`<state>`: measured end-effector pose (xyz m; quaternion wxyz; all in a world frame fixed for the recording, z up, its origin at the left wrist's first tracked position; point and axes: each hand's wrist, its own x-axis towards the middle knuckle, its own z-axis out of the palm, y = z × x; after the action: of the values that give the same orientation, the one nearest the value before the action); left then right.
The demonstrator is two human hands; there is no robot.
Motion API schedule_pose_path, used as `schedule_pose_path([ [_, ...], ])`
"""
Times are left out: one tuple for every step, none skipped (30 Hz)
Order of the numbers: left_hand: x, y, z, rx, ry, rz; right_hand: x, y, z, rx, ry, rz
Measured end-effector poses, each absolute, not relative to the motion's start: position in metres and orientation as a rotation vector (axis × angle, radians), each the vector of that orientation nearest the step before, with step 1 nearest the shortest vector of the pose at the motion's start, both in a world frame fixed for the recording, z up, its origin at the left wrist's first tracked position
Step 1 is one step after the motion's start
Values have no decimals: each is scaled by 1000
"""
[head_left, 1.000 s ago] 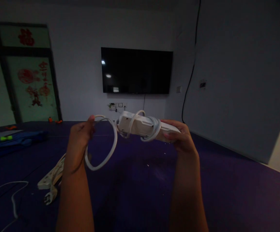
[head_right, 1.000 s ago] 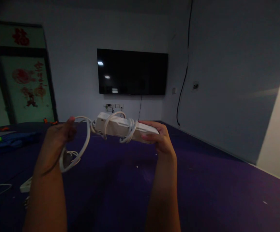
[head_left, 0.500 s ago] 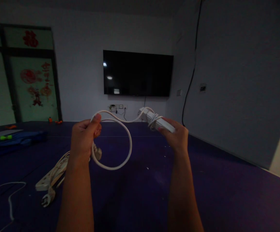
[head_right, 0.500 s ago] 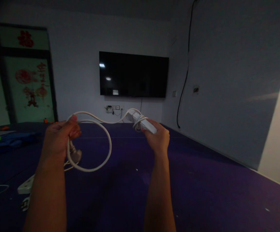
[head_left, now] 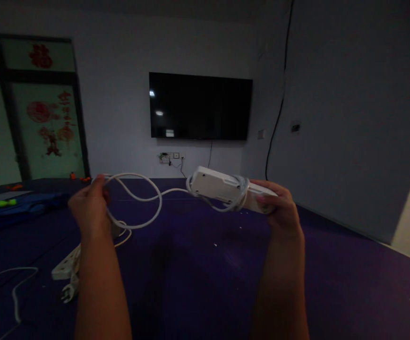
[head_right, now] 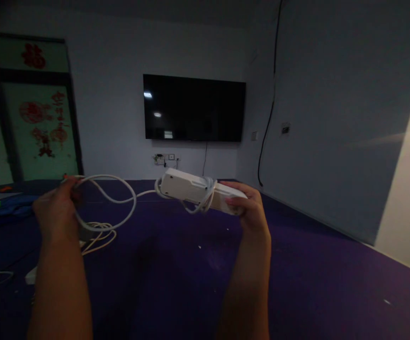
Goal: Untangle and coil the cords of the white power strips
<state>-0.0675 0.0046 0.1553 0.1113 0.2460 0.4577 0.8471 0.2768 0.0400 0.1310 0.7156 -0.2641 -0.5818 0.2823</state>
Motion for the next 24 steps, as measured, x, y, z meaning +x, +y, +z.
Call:
schedule_pose_path([
  [-70,6,153,790,1382,2426,277,41,131,-543,-1253,615],
  [-71,7,152,844,1436,2361,276,43,132,-516,-1225,591],
  [-71,8,151,909,1497,2279,274,44,133,-503,-1207,553],
  [-69,9,150,989,1558,2190,271,45,135,-502,-1198,511],
  [-66,10,150,1074,1615,2101,267,45,137,-510,-1198,471],
  [-61,11,150,1176,1647,2015,263,46,139,-519,-1199,437],
  [-55,11,151,1290,1651,1946,258,45,141,-526,-1198,409],
  [-49,10,151,1409,1627,1882,254,45,143,-531,-1191,384],
  [-41,9,152,1514,1597,1823,249,44,144,-536,-1181,362],
  [-34,8,153,1587,1576,1781,245,43,145,-541,-1169,344],
  [-27,6,154,1643,1556,1734,240,41,147,-543,-1158,325],
  [-20,4,154,1685,1525,1686,236,40,148,-543,-1152,302],
  [-13,3,155,1721,1477,1644,231,39,149,-544,-1151,273],
  [-7,2,155,1756,1417,1598,227,38,149,-548,-1158,238],
  [-2,2,155,1783,1354,1554,222,36,150,-556,-1170,201],
  [3,2,155,1801,1298,1515,216,35,151,-568,-1182,160],
  [9,3,155,1811,1255,1483,210,34,151,-580,-1193,117],
  [14,3,155,1809,1224,1469,203,34,151,-590,-1203,75],
  [19,4,154,1797,1196,1471,197,33,151,-598,-1211,33],
  [25,5,154,1780,1165,1489,190,33,150,-605,-1216,-14],
  [31,5,153,1766,1127,1516,184,34,150,-614,-1222,-63],
  [37,6,152,1760,1080,1548,178,35,149,-628,-1234,-110],
  [42,6,151,1759,1034,1578,173,35,148,-644,-1256,-154],
  [47,7,150,1758,1001,1611,169,36,147,-657,-1284,-193],
])
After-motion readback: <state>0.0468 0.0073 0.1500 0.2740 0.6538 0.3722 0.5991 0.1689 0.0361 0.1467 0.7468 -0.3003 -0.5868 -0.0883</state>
